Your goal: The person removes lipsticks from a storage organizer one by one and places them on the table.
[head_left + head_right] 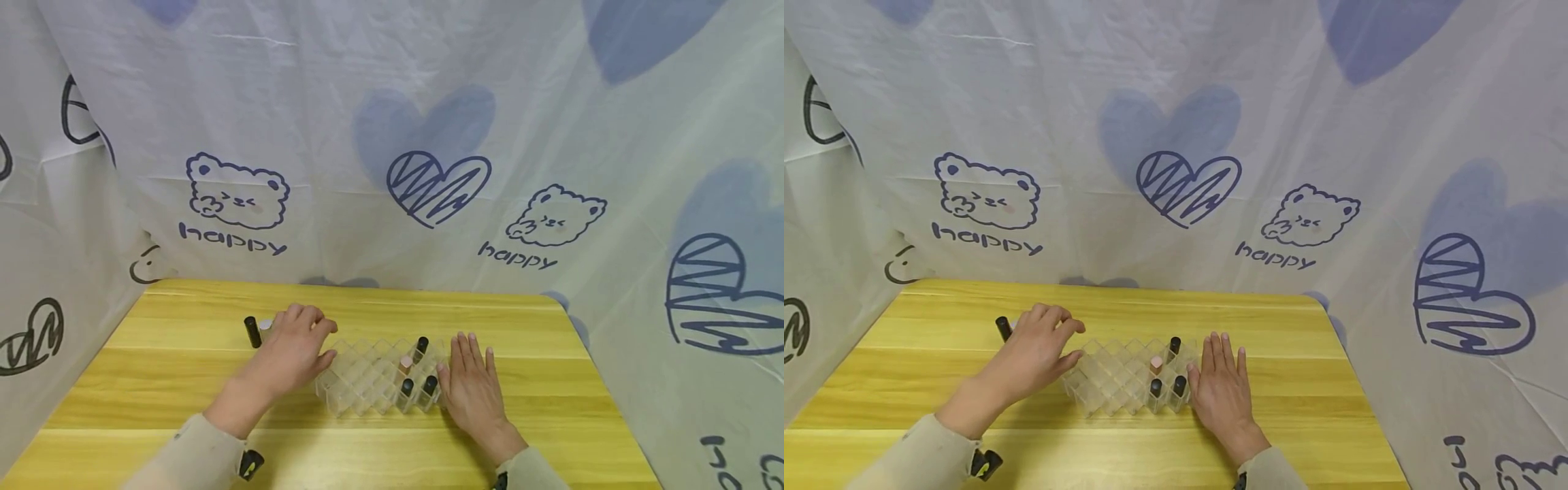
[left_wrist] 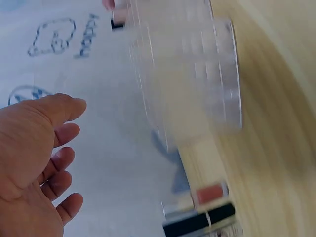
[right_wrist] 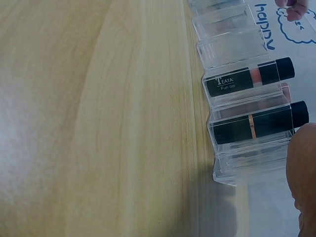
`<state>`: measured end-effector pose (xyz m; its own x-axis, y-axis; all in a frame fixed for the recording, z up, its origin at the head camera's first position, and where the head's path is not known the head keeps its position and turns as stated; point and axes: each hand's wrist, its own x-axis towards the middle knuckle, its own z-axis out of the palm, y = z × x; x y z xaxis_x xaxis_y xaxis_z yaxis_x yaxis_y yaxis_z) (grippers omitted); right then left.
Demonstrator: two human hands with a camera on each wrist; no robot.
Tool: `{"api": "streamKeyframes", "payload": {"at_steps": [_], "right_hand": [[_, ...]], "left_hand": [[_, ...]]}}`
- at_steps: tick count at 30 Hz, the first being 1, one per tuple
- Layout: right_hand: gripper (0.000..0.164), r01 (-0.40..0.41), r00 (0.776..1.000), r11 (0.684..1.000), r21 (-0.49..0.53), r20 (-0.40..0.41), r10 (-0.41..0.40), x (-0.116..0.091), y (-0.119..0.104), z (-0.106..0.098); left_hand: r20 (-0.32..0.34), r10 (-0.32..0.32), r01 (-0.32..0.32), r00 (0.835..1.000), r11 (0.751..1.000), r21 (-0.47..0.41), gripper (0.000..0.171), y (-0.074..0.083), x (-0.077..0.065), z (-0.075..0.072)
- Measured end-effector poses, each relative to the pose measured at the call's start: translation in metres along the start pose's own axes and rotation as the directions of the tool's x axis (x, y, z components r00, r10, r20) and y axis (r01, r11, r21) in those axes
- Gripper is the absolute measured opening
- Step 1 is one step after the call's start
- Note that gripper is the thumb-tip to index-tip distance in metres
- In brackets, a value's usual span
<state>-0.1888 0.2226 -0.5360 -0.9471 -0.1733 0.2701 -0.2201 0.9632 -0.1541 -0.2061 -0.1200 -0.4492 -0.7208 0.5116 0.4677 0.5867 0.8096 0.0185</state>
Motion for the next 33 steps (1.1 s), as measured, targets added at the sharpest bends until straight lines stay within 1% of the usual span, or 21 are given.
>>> {"api": "streamKeyframes", "payload": {"at_steps": [3, 7, 12, 16, 18, 21, 26, 33], "right_hand": [[0.064, -0.001, 1.0, 1.0, -0.003, 0.001, 0.001, 0.0, 0.001, 0.0], [0.065, -0.005, 1.0, 1.0, 0.0, 0.005, 0.005, 0.0, 0.001, 0.0], [0.065, -0.009, 1.0, 1.0, 0.006, 0.016, 0.009, 0.0, 0.002, 0.001], [0.065, -0.005, 1.0, 1.0, 0.01, 0.02, 0.005, 0.001, 0.003, 0.001], [0.066, -0.005, 1.0, 1.0, 0.012, 0.022, 0.005, 0.001, 0.002, 0.001], [0.066, -0.008, 1.0, 1.0, 0.013, 0.025, 0.008, 0.002, 0.002, 0.001], [0.065, -0.01, 1.0, 1.0, 0.016, 0.019, 0.009, 0.003, 0.002, 0.001], [0.065, -0.012, 1.0, 1.0, 0.013, 0.013, 0.012, 0.001, 0.002, 0.002]], "left_hand": [[0.026, 0.021, -0.021, 0.999, 0.999, -0.025, 0.038, 0.017, 0.002, 0.006], [0.069, 0.033, -0.029, 0.997, 0.998, -0.059, 0.036, 0.04, 0.005, 0.016], [0.076, 0.065, -0.058, 0.995, 0.995, -0.086, 0.032, 0.065, 0.011, 0.029], [0.062, 0.094, -0.089, 0.994, 0.992, -0.085, 0.031, 0.08, 0.015, 0.039], [0.064, 0.105, -0.099, 0.992, 0.991, -0.084, 0.031, 0.085, 0.016, 0.042], [0.087, 0.116, -0.11, 0.989, 0.991, -0.074, 0.034, 0.091, 0.018, 0.046], [0.106, 0.128, -0.123, 0.986, 0.991, -0.052, 0.038, 0.098, 0.019, 0.054], [0.146, 0.105, -0.103, 0.984, 0.994, -0.019, 0.037, 0.101, 0.02, 0.06]]}}
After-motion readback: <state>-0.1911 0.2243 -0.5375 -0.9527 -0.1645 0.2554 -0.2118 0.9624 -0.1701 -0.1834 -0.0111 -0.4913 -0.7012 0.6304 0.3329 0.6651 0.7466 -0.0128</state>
